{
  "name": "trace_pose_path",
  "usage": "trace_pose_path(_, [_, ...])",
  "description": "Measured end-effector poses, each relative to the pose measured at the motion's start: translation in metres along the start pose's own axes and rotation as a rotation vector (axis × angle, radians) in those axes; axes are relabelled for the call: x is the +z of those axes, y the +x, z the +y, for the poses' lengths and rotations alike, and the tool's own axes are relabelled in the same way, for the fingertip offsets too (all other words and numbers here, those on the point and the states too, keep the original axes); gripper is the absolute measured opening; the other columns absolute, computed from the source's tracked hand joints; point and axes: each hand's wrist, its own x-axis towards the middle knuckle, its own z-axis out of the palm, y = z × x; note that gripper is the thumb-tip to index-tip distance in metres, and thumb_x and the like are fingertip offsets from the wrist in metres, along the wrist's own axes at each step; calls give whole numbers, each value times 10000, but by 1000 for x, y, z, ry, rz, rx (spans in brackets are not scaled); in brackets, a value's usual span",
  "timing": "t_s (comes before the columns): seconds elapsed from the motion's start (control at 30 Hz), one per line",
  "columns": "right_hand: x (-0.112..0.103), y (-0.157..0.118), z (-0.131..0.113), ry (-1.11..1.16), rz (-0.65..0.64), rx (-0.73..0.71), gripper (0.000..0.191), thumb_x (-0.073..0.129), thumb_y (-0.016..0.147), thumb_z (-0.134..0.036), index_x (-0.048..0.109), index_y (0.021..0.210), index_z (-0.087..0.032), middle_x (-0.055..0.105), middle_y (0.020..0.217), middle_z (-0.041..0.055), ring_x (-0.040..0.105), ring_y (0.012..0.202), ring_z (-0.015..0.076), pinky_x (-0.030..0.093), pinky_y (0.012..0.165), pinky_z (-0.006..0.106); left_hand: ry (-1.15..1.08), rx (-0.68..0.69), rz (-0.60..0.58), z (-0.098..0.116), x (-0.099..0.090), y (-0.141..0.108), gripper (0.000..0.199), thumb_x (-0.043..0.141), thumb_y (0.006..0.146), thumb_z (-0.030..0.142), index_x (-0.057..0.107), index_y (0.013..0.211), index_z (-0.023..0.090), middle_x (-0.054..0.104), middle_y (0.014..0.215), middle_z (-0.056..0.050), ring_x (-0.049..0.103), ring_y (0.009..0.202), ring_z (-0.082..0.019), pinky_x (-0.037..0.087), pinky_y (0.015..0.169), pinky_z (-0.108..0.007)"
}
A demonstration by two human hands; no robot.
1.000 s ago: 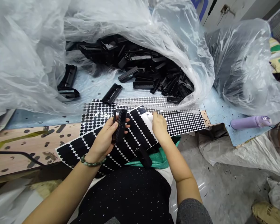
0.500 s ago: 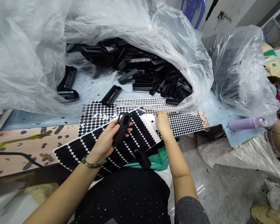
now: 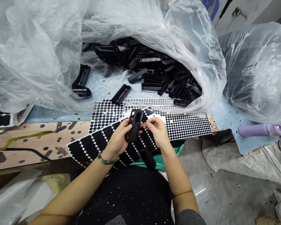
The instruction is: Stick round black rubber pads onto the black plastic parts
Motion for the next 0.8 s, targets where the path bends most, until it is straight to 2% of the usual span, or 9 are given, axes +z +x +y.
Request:
trace_pose_path(0.17, [17,-9,-5,-166,19,-172,126,660,743,-334,618,727,-217,554,1005,41,574,928,174,535,810,327,5,101,-18,-6,-2,-1,303,673,763,349,611,1022,206,686,1018,-30,662,965,-196,549,871,-340])
trace_pose_path(0.3, [21,-11,-2,-285,-2,-203,82,596,796,-280,603,743,-217,525,998,47,562,944,175,533,817,328,8,137,-40,-8,-4,-1,311,681,774,350,628,1046,210,695,1040,-34,647,1009,-195,492,958,-348])
trace_pose_path(0.5, [22,-15,-1,-395,-9,-217,84,560,835,-240,577,754,-222,530,961,38,558,947,178,513,867,347,-11,147,-43,-11,-6,-1,306,699,774,349,634,1047,226,691,1046,-25,638,1029,-191,471,977,-344])
trace_pose_path(0.63, [24,-14,4,-403,56,-220,86,595,809,-249,554,738,-224,508,938,29,556,887,164,527,765,314,30,179,-35,-15,-7,-2,297,689,787,351,636,1049,222,679,1089,-36,613,1091,-203,434,1037,-370])
trace_pose_path(0.73, [22,-10,8,-357,145,-168,247,721,706,-311,504,796,-234,484,936,-1,534,748,124,509,648,276,46,157,-54,-13,-7,-6,300,681,793,363,629,1047,212,686,1086,-51,620,1099,-225,445,1040,-408])
trace_pose_path(0.8, [16,-10,10,-300,143,-114,381,766,651,-353,477,875,-246,490,926,-20,515,669,99,487,604,261,24,89,-90,-8,-7,-10,331,690,781,383,617,1050,205,702,1050,-62,642,1072,-243,494,991,-425])
